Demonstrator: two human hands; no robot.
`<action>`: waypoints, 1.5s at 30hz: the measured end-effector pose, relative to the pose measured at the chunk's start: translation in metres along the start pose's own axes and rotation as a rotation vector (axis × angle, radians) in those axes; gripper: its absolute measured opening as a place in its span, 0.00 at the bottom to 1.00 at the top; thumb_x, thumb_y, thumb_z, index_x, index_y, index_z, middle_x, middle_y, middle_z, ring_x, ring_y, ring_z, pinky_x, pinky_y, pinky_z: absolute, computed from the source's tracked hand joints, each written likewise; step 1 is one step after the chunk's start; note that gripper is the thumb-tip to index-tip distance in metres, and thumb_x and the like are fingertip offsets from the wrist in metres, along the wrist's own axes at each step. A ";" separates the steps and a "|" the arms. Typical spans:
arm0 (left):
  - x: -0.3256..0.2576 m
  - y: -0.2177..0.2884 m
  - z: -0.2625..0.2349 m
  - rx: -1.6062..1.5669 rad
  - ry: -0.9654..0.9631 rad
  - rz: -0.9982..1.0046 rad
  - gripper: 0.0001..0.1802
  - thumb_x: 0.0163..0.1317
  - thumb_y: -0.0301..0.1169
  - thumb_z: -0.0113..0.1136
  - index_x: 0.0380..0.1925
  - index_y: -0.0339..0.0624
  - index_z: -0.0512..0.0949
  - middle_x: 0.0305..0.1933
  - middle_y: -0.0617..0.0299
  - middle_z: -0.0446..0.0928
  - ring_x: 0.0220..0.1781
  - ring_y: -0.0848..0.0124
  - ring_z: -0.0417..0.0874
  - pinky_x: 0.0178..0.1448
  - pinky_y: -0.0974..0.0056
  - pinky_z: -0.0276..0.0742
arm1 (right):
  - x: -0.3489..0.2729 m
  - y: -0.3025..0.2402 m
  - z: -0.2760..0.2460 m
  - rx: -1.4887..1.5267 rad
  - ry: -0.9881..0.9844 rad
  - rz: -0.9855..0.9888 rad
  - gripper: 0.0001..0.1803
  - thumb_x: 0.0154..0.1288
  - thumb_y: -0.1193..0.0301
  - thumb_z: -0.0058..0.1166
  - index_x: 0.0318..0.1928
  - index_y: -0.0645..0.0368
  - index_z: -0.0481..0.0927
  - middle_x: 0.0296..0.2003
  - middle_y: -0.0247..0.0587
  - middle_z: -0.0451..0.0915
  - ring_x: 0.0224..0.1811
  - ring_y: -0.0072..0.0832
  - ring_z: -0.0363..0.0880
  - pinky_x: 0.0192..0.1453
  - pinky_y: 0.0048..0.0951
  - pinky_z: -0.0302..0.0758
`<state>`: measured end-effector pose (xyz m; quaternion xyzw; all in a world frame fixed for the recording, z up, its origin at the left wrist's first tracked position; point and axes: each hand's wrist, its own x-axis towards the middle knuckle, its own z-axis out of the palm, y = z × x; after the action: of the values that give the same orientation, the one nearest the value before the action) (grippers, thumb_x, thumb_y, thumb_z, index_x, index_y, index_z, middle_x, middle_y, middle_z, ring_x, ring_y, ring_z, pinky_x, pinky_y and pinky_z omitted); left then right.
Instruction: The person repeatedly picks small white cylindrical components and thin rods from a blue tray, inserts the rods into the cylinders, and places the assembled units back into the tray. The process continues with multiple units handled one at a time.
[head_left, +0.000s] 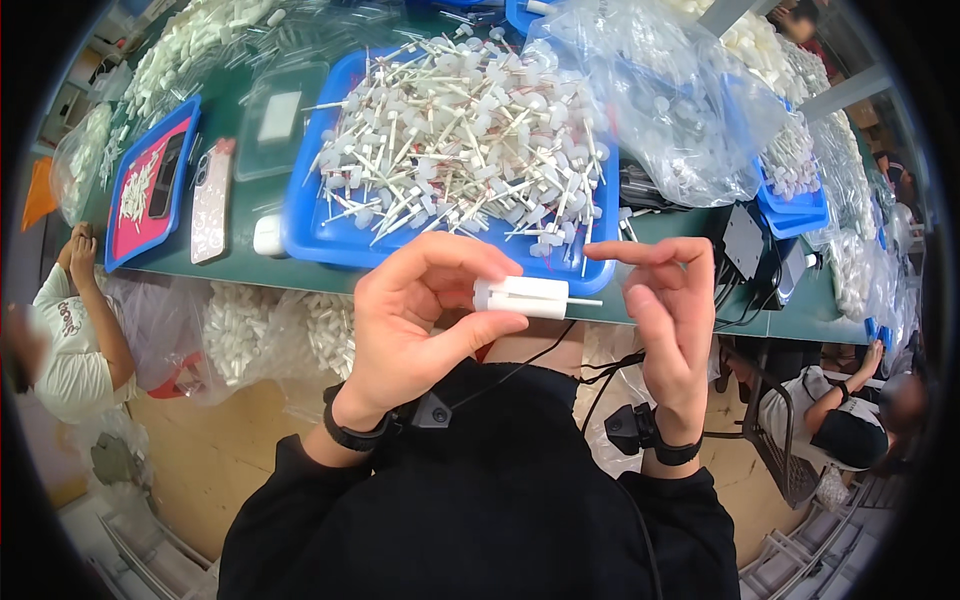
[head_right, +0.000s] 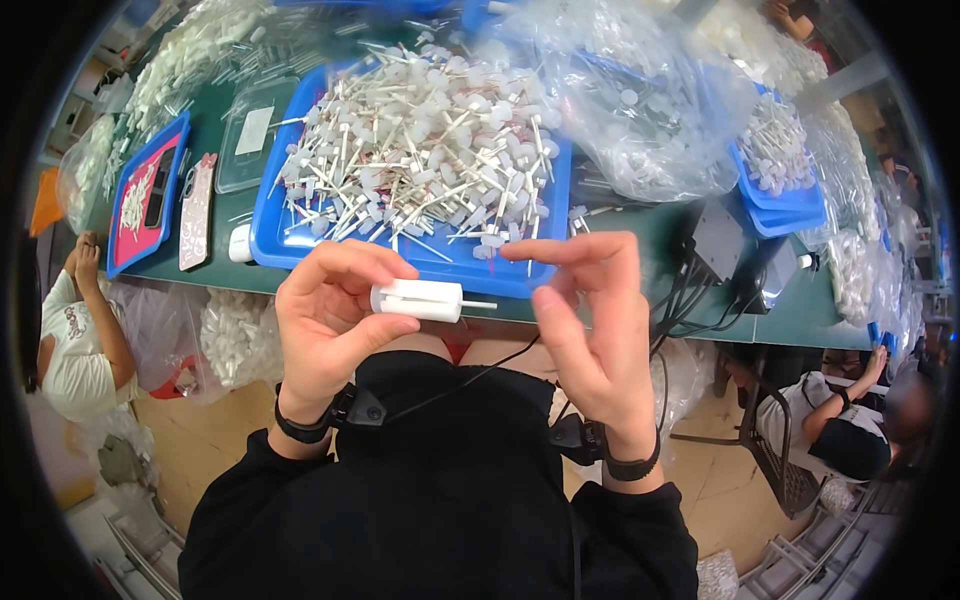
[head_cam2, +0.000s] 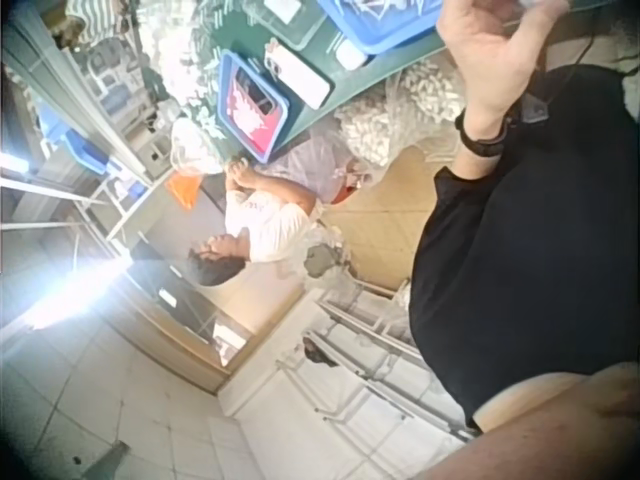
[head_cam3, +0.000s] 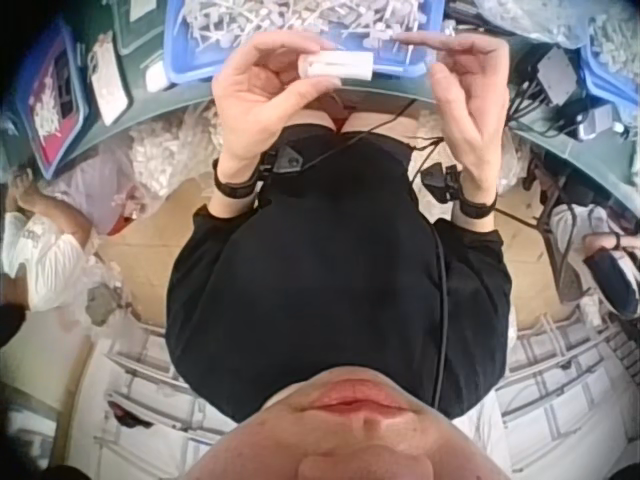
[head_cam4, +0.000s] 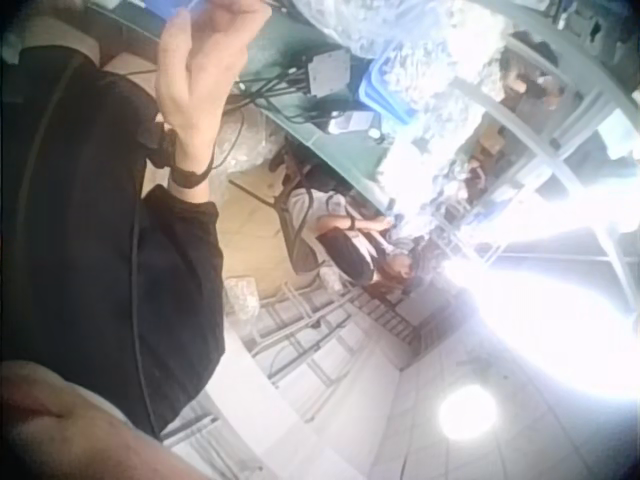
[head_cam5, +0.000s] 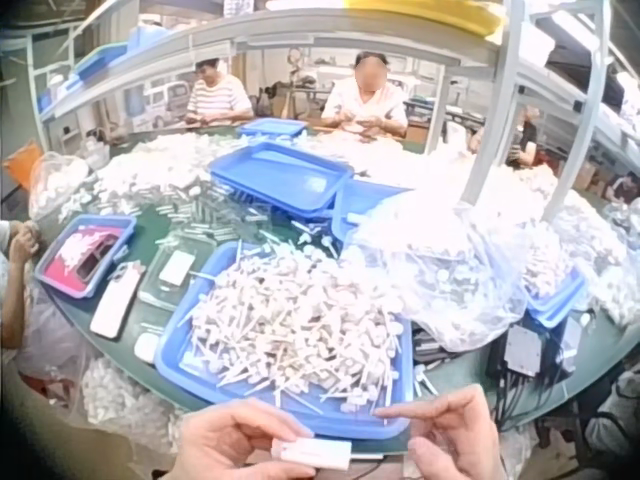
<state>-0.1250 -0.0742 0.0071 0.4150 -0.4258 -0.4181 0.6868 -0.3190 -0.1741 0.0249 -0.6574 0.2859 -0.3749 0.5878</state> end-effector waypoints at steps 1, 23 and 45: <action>0.001 0.000 0.000 0.035 0.006 -0.003 0.15 0.50 0.12 0.64 0.40 0.31 0.78 0.44 0.53 0.75 0.44 0.70 0.81 0.44 0.70 0.83 | 0.001 -0.001 0.000 -0.022 -0.024 -0.042 0.20 0.56 0.82 0.54 0.50 0.67 0.69 0.47 0.51 0.77 0.32 0.19 0.71 0.38 0.19 0.68; 0.008 0.002 0.001 0.121 -0.124 -0.127 0.10 0.51 0.13 0.64 0.35 0.31 0.81 0.42 0.54 0.79 0.41 0.71 0.83 0.42 0.70 0.83 | 0.003 0.006 0.008 -0.352 -0.130 -0.374 0.16 0.44 0.80 0.69 0.38 0.63 0.83 0.35 0.41 0.84 0.36 0.30 0.84 0.38 0.26 0.80; -0.007 0.003 0.004 0.341 -0.029 0.101 0.14 0.49 0.10 0.61 0.36 0.31 0.82 0.42 0.48 0.81 0.38 0.65 0.85 0.39 0.69 0.83 | -0.004 -0.001 0.017 -0.407 -0.071 -0.284 0.15 0.49 0.77 0.68 0.39 0.65 0.81 0.31 0.42 0.83 0.28 0.28 0.83 0.32 0.22 0.78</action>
<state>-0.1301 -0.0672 0.0092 0.4974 -0.5206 -0.3108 0.6204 -0.3070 -0.1612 0.0245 -0.8086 0.2393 -0.3651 0.3944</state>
